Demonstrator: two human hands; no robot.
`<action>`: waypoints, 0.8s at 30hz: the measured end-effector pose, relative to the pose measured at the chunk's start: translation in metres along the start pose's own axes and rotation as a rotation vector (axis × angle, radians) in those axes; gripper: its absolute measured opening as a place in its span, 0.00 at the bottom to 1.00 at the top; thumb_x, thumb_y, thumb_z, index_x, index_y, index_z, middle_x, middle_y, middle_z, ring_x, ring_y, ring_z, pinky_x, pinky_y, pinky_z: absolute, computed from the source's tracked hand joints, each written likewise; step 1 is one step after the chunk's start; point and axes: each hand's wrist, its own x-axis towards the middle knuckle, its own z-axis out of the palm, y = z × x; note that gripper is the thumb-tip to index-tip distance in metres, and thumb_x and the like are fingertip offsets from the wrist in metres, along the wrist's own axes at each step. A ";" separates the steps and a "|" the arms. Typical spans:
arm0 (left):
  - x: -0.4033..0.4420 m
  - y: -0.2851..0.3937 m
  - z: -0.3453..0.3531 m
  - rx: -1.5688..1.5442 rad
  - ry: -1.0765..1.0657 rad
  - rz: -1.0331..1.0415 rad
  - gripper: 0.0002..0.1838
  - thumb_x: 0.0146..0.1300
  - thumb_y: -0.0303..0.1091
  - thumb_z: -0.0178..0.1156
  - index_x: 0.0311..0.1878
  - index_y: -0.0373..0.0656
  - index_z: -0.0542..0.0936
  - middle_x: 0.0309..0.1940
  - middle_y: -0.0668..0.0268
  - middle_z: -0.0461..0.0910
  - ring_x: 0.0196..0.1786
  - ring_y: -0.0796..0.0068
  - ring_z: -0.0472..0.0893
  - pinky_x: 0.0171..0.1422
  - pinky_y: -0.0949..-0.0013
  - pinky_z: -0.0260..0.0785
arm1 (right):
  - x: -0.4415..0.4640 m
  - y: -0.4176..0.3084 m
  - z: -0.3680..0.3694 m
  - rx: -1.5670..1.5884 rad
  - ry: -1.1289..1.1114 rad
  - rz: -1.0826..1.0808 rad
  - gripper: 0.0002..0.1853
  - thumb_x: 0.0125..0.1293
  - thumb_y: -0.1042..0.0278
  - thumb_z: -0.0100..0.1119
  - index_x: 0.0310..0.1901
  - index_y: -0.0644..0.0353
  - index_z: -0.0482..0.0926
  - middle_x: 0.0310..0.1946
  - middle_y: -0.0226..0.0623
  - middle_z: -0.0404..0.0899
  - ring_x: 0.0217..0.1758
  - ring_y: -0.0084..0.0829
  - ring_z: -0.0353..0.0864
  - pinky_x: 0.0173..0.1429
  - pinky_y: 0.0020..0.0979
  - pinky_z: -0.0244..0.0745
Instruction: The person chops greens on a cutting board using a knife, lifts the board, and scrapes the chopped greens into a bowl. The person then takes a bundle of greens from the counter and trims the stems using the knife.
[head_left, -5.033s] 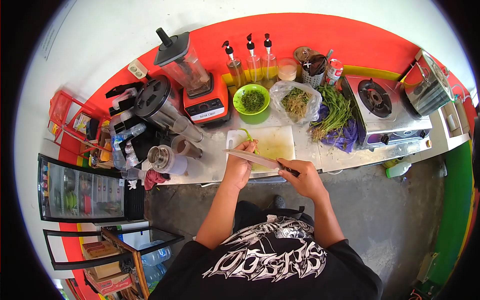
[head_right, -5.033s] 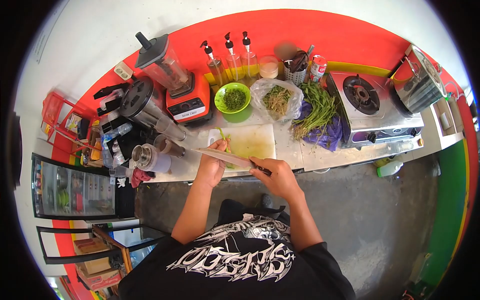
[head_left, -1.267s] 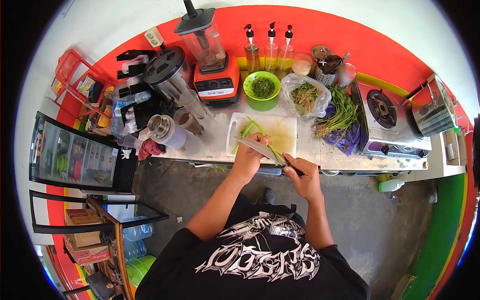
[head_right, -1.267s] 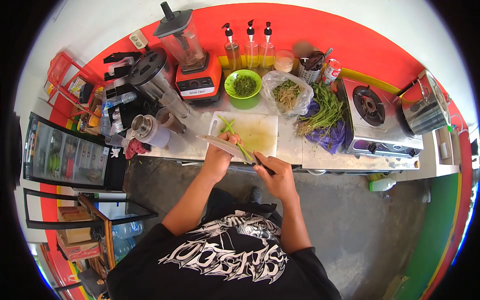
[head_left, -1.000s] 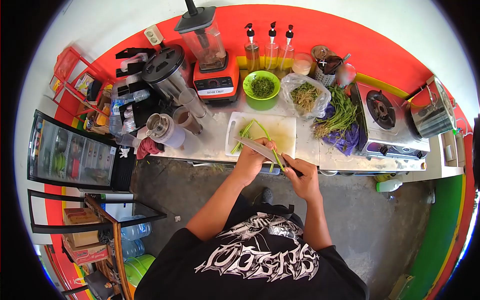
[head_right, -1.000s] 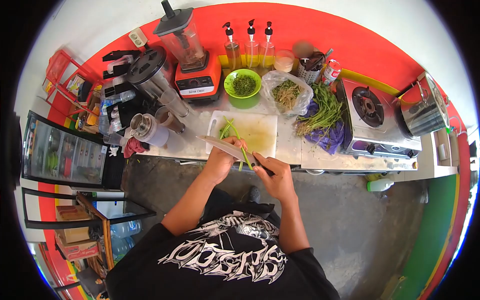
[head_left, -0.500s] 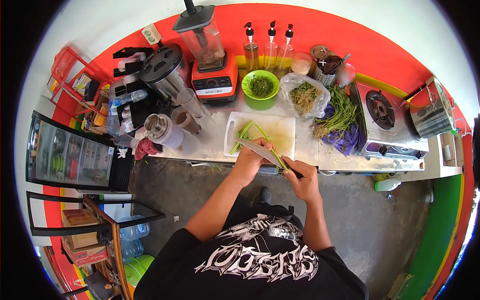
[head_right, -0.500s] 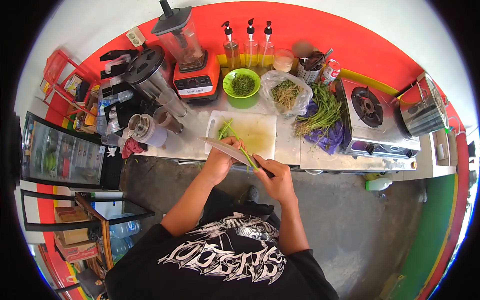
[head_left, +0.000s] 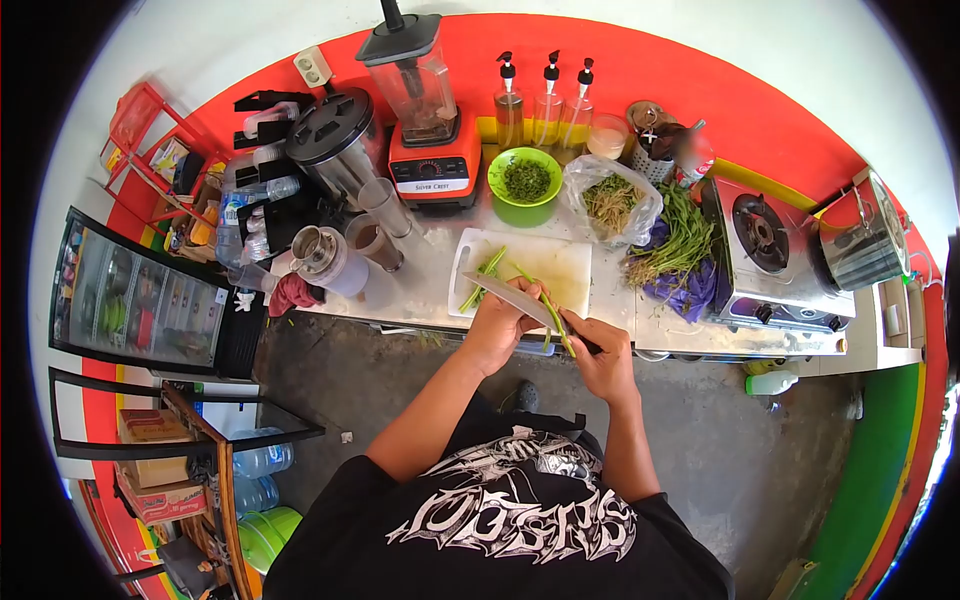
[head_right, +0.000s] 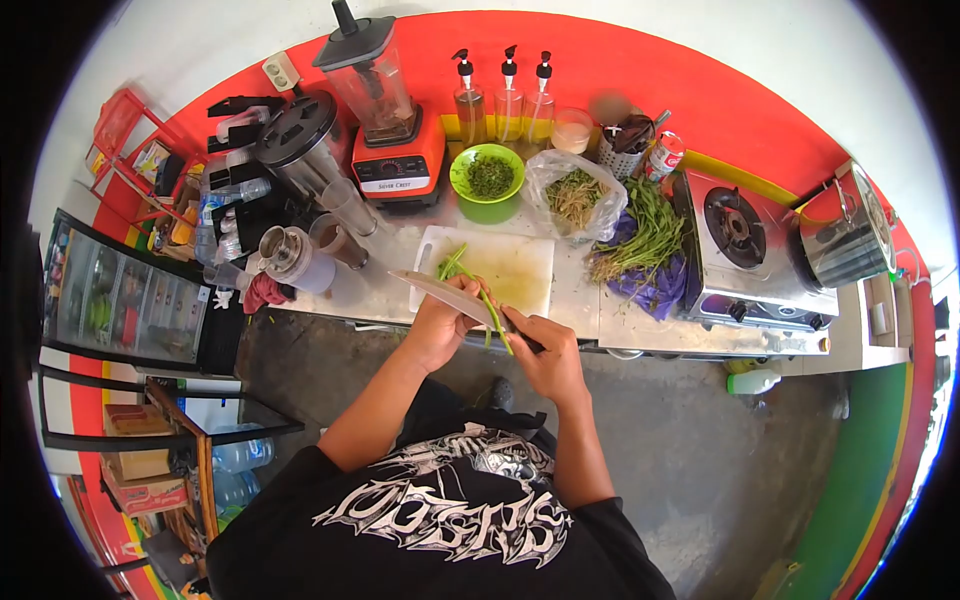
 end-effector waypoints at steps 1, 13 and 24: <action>0.001 0.000 0.001 0.024 -0.002 -0.017 0.08 0.76 0.36 0.58 0.40 0.42 0.76 0.40 0.65 0.81 0.44 0.74 0.84 0.52 0.68 0.79 | 0.001 -0.002 0.000 -0.002 0.003 -0.003 0.20 0.63 0.73 0.68 0.56 0.67 0.83 0.24 0.40 0.75 0.24 0.30 0.70 0.32 0.31 0.67; 0.008 0.000 0.011 0.073 -0.027 0.074 0.07 0.75 0.34 0.58 0.39 0.45 0.74 0.41 0.69 0.77 0.43 0.80 0.78 0.50 0.73 0.71 | 0.007 -0.005 0.001 0.026 0.056 -0.005 0.19 0.63 0.74 0.69 0.56 0.66 0.83 0.23 0.39 0.75 0.23 0.28 0.70 0.31 0.30 0.67; 0.013 0.008 0.014 0.051 -0.040 0.055 0.07 0.74 0.37 0.61 0.42 0.44 0.77 0.40 0.72 0.78 0.43 0.81 0.81 0.52 0.71 0.77 | 0.018 -0.009 -0.004 -0.020 0.046 0.011 0.21 0.60 0.77 0.70 0.57 0.65 0.84 0.23 0.39 0.75 0.23 0.28 0.70 0.31 0.30 0.67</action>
